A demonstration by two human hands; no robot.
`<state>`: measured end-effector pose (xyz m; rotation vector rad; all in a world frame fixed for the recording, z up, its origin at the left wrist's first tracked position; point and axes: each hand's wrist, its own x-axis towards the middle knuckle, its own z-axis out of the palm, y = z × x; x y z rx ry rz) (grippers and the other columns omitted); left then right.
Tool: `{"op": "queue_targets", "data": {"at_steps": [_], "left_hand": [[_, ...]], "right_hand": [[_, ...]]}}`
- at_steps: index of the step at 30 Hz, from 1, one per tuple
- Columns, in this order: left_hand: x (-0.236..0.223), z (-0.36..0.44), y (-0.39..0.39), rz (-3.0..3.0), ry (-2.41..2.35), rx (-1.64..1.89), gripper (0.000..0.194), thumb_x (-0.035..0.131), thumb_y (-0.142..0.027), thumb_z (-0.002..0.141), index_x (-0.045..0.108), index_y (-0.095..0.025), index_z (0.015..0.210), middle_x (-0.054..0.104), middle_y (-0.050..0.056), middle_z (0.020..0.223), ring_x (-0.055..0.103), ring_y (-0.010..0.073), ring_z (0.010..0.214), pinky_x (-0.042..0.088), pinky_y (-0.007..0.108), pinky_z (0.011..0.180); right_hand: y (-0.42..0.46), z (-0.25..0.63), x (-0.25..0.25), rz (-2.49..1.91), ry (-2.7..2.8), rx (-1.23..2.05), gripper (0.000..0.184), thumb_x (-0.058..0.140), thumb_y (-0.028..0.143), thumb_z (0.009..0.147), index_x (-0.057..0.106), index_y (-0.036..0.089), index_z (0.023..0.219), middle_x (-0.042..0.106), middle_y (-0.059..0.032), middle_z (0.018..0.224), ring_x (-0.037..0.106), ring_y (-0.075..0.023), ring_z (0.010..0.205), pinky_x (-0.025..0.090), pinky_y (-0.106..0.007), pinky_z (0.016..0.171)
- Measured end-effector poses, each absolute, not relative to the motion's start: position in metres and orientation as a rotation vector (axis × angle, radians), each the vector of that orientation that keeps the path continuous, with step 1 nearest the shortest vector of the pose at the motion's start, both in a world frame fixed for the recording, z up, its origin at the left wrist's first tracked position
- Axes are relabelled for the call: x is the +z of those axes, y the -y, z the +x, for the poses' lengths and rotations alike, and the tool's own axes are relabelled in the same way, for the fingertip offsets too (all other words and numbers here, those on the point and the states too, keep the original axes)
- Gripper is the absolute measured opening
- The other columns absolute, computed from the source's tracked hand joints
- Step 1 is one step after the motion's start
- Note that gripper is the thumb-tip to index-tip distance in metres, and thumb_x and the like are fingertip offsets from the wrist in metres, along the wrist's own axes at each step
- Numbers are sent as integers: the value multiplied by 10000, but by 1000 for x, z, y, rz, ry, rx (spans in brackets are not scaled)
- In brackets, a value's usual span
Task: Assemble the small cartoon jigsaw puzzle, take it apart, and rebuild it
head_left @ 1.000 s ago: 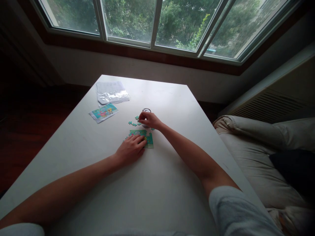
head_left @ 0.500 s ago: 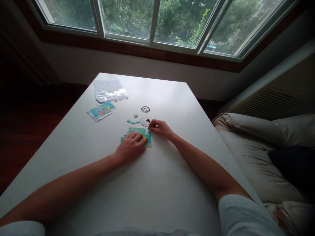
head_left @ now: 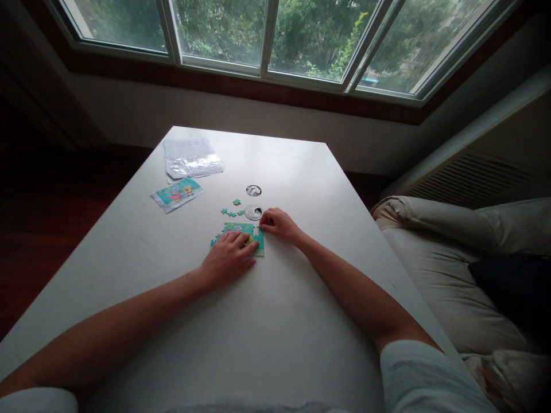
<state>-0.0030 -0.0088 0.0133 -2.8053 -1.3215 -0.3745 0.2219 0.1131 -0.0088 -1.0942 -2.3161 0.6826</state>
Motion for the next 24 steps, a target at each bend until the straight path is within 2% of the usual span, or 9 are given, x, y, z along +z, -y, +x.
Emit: {"op": "queue_targets", "data": {"at_steps": [10, 18, 24], "left_hand": [[12, -3, 8, -2812, 1316, -386, 410, 553, -399, 971, 591, -248, 1351, 573, 143, 1321, 506, 320, 1231, 439, 513, 1053], [18, -7, 15, -2851, 1262, -316, 507, 558, -515, 955, 562, -261, 1393, 493, 184, 1438, 452, 371, 1317, 383, 554, 1099], [20, -8, 21, -2862, 1273, -263, 576, 560, -577, 938, 532, -276, 1428, 441, 205, 1509, 424, 412, 1367, 366, 583, 1093]], "right_hand": [[-111, 221, -13, -1094, 2337, 615, 26, 683, 190, 849, 672, 201, 828, 613, -18, 813, 509, -174, 824, 393, -290, 773], [-110, 216, -10, -1053, 2348, 526, 61, 653, 177, 866, 665, 209, 815, 639, -21, 791, 519, -183, 806, 393, -305, 779], [-117, 200, 1, -1000, 2361, 464, 87, 626, 161, 883, 697, 211, 875, 675, -38, 859, 538, -197, 867, 404, -315, 816]]}}
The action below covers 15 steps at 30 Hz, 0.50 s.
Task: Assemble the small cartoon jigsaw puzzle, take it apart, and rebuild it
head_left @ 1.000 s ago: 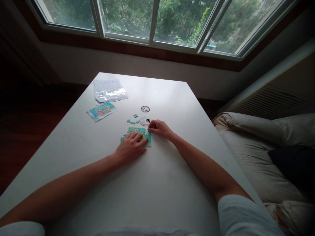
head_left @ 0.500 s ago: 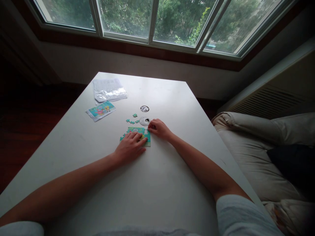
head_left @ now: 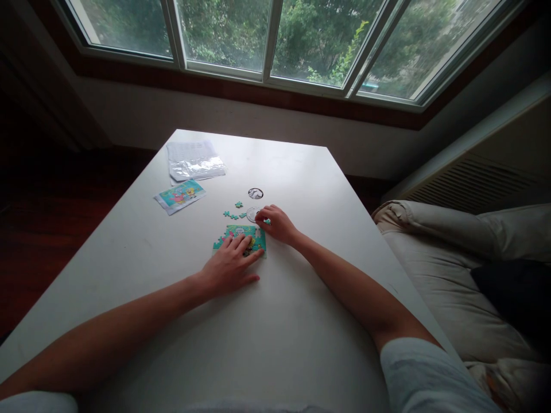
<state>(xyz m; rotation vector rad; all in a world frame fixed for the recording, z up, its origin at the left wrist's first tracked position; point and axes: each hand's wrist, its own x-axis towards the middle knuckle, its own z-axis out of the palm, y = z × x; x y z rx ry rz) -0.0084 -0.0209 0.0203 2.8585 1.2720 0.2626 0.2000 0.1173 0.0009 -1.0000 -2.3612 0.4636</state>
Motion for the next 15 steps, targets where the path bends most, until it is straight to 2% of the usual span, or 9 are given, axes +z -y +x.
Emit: {"op": "queue_targets", "data": {"at_steps": [6, 15], "left_hand": [[23, -10, 24, 2848, -1259, 234, 609, 534, -610, 940, 500, -294, 1459, 398, 222, 1551, 409, 435, 1394, 349, 608, 1095], [29, -16, 24, 2835, -1175, 172, 667, 548, -630, 923, 432, -347, 1515, 378, 193, 1584, 357, 423, 1448, 316, 612, 1126]], "right_hand": [[-128, 173, 8, -958, 2417, 427, 112, 624, 179, 910, 732, 207, 901, 684, -55, 914, 546, -204, 909, 409, -326, 866], [-145, 141, 5, -923, 2575, 365, 194, 645, 225, 922, 759, 233, 1079, 682, -76, 1046, 532, -227, 983, 380, -356, 929]]}}
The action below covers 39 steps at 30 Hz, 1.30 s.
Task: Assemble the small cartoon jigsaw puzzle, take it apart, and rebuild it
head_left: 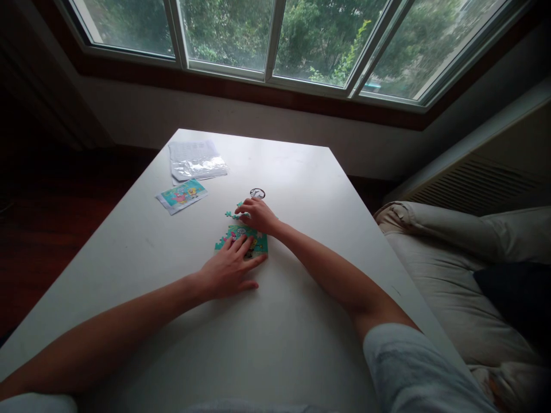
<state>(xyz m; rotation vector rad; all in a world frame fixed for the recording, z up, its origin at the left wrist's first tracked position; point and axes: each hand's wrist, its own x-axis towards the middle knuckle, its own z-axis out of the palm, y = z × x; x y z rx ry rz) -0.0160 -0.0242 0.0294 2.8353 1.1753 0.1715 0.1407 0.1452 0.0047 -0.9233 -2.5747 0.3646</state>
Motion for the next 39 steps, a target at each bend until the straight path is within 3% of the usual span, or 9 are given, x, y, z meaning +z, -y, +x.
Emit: {"op": "queue_targets", "data": {"at_steps": [19, 36, 39], "left_hand": [[30, -10, 30, 2811, -1256, 71, 633, 545, -584, 945, 429, -343, 1519, 366, 198, 1599, 347, 431, 1458, 322, 618, 1107], [29, -9, 32, 2792, -1261, -8, 652, 458, -613, 975, 355, -347, 1561, 288, 202, 1636, 282, 438, 1489, 275, 626, 1123], [29, -8, 32, 2795, -1264, -10, 653, 456, -614, 976, 356, -346, 1562, 298, 204, 1631, 284, 435, 1489, 277, 623, 1122]], "right_hand": [[-149, 147, 3, -853, 2642, 327, 176, 626, 295, 947, 754, 228, 1048, 643, -91, 1061, 511, -236, 1015, 357, -361, 940], [-158, 144, -3, -844, 2577, 405, 163, 642, 165, 887, 753, 218, 993, 662, -65, 1023, 543, -212, 970, 366, -334, 902], [-157, 139, -3, -856, 2542, 427, 161, 666, 243, 907, 745, 211, 1044, 670, -58, 977, 555, -203, 943, 371, -328, 895]]}}
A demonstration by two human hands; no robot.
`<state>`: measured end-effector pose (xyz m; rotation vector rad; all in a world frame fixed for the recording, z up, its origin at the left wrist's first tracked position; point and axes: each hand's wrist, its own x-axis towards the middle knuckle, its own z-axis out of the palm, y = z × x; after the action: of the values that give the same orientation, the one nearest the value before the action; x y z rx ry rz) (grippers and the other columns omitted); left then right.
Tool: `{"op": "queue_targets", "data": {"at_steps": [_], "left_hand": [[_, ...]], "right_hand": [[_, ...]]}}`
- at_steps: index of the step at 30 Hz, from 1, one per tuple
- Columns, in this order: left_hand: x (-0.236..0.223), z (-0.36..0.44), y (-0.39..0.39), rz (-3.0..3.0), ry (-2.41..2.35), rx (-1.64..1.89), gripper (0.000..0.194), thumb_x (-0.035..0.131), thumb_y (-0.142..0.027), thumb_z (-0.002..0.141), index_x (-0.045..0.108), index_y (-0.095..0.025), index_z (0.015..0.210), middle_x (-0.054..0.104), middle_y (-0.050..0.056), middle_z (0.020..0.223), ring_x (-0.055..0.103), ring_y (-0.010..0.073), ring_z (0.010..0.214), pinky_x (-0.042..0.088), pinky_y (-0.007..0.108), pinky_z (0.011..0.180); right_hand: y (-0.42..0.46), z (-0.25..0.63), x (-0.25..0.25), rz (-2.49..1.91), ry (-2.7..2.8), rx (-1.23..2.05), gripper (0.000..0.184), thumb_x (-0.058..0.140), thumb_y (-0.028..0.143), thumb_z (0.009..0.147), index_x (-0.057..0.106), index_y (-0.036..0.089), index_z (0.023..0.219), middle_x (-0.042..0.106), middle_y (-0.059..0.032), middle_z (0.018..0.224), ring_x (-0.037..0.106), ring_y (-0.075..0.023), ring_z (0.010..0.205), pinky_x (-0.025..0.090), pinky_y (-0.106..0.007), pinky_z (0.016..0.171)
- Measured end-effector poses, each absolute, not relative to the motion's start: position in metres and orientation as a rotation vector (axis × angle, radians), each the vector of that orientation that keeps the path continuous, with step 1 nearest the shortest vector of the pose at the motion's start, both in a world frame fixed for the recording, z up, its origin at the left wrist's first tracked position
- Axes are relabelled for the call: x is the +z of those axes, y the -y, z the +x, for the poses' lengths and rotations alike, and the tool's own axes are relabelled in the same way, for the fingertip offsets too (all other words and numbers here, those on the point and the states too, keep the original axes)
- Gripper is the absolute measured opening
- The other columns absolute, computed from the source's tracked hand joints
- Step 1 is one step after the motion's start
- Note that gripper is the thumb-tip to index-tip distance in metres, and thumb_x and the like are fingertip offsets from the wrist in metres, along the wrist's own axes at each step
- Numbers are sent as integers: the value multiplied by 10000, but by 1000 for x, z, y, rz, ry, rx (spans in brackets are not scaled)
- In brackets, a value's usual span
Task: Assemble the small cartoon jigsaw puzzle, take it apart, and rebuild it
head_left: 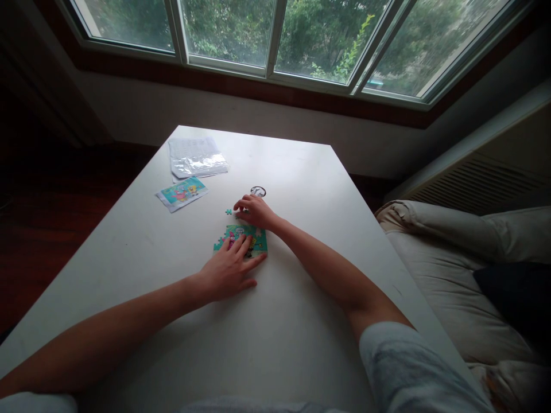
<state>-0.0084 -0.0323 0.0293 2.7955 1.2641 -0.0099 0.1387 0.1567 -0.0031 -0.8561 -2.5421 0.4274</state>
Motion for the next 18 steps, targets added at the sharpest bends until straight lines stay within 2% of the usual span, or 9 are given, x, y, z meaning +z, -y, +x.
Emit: {"op": "queue_targets", "data": {"at_steps": [4, 12, 18], "left_hand": [[30, -6, 33, 2799, -1254, -14, 656, 455, -614, 978, 352, -343, 1566, 305, 200, 1630, 283, 434, 1489, 277, 621, 1123], [31, -5, 34, 2799, -1252, -1, 656, 477, -602, 973, 366, -337, 1563, 311, 210, 1621, 266, 439, 1492, 263, 632, 1129], [31, -5, 34, 2803, -1253, 7, 652, 483, -594, 971, 377, -330, 1558, 333, 218, 1601, 288, 439, 1480, 277, 631, 1124]], "right_hand": [[-152, 128, 0, -909, 2547, 391, 236, 686, 335, 915, 741, 223, 1114, 668, -63, 983, 546, -212, 954, 367, -338, 910], [-141, 114, 21, -1042, 2660, 339, 178, 624, 226, 906, 737, 208, 1042, 664, -84, 1060, 522, -238, 1007, 368, -345, 896], [-143, 114, 25, -1008, 2700, 400, 148, 671, 239, 841, 716, 196, 976, 666, -80, 1052, 534, -234, 1002, 367, -344, 892]]}}
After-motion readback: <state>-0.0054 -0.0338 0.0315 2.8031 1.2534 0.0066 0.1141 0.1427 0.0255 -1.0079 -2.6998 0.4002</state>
